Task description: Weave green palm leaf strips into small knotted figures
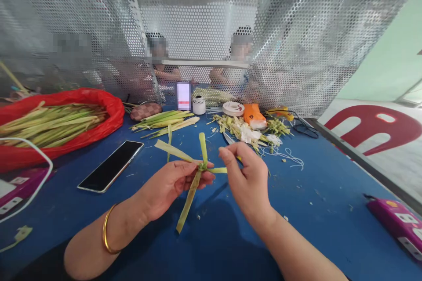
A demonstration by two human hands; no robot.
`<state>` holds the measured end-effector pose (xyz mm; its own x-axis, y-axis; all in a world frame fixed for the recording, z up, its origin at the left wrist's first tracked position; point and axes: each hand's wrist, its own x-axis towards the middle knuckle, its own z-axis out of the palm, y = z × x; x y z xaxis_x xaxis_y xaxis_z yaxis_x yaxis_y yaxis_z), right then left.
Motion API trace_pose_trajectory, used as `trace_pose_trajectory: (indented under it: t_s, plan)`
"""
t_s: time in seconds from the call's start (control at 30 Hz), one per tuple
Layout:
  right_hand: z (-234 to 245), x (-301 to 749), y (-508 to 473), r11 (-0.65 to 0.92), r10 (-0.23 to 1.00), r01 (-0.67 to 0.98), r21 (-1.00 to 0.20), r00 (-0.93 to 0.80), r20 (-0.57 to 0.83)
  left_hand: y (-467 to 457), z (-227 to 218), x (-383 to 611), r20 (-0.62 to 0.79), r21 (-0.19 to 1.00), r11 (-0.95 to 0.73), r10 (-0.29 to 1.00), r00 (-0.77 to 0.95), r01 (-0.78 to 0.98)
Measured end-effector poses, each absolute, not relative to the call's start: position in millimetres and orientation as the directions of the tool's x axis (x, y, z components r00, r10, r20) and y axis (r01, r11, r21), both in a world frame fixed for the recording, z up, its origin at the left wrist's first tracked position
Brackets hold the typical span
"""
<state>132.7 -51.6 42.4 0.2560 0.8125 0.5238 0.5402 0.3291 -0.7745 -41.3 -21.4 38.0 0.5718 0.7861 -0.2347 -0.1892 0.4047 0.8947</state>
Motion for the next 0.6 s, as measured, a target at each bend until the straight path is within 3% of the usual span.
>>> trace_pose_trajectory:
  t_s: [0.17,0.33,0.6]
  plan:
    - [28.2,113.0,-56.7,0.271,0.952,0.485,-0.832,-0.010,0.304,-19.8,36.4,-37.4,-0.108,0.905,0.270,0.894,0.435,-0.329]
    - [18.1,101.8,-54.8,0.167,0.986,0.285,-0.944,-0.032,0.165,-24.0,35.1,-32.3,-0.133,0.889,0.293,0.900,0.415,-0.352]
    - [20.1,103.9,-55.8,0.284,0.956,0.214,-0.935,-0.131,0.261,-23.0,33.6,-32.8,-0.143,0.858,0.312,0.908,0.394,-0.409]
